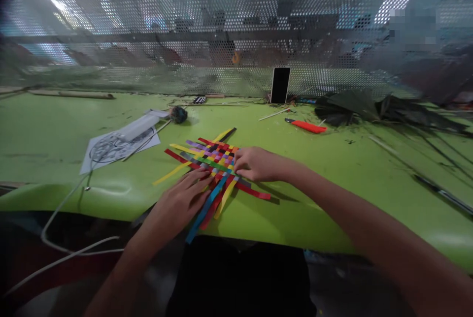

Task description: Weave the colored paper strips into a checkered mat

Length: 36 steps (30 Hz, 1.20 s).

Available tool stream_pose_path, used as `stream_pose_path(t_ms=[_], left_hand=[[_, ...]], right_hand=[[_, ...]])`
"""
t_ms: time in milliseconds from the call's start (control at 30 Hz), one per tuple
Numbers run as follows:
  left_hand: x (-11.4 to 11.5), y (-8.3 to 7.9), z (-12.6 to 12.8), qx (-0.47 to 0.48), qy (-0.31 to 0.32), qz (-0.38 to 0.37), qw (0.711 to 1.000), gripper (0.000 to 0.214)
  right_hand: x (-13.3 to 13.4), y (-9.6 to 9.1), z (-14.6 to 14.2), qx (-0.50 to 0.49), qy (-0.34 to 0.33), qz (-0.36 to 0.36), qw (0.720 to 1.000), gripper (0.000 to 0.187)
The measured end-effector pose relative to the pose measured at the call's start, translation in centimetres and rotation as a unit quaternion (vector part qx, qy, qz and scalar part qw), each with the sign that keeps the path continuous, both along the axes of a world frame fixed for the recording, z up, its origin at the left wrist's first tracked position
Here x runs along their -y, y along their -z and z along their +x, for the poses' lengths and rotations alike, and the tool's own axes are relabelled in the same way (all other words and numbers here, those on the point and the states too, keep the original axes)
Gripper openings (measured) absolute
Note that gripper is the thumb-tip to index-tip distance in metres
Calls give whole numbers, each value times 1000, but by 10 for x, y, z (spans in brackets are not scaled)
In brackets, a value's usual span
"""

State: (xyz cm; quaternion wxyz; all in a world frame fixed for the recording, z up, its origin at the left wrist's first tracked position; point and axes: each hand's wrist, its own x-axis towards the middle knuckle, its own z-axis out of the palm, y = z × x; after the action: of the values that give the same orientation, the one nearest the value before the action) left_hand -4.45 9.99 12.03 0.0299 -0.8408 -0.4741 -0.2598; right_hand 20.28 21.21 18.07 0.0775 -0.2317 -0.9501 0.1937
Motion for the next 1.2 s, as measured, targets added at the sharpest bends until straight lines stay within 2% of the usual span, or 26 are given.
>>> stream_pose_path(t_ms=[100,267,467,600,733,867,1100,1200], left_hand=[[5,-7,6,7,17,26,1000,27],[14,-17,15,80,55,54,994,27],[10,-11,31,35,47,34,998,18],[8,-8,35,34,47,14,998,17],[7,-15,37,17,64,-26,997,18],[0,-22,42,-28,40,-61,997,29],[1,-16,55,-102,-7,-52,993,27],[6,-14,58,-109,-5,-44,993,25]], right_hand=[[-5,-8,-14,2,1,15,1000,22],[-14,-20,-32,-8,32,29,999,23],[-14,-30,-28,55,27,-40,997,25],[-8,-22,-9,68,47,-68,994,18],[-8,-3,9,22,97,-148,984,22],[-15,9,8,-9,133,-231,964,24],[-20,3,-10,55,171,-222,958,14],[-19,-1,-15,87,180,-212,956,15]])
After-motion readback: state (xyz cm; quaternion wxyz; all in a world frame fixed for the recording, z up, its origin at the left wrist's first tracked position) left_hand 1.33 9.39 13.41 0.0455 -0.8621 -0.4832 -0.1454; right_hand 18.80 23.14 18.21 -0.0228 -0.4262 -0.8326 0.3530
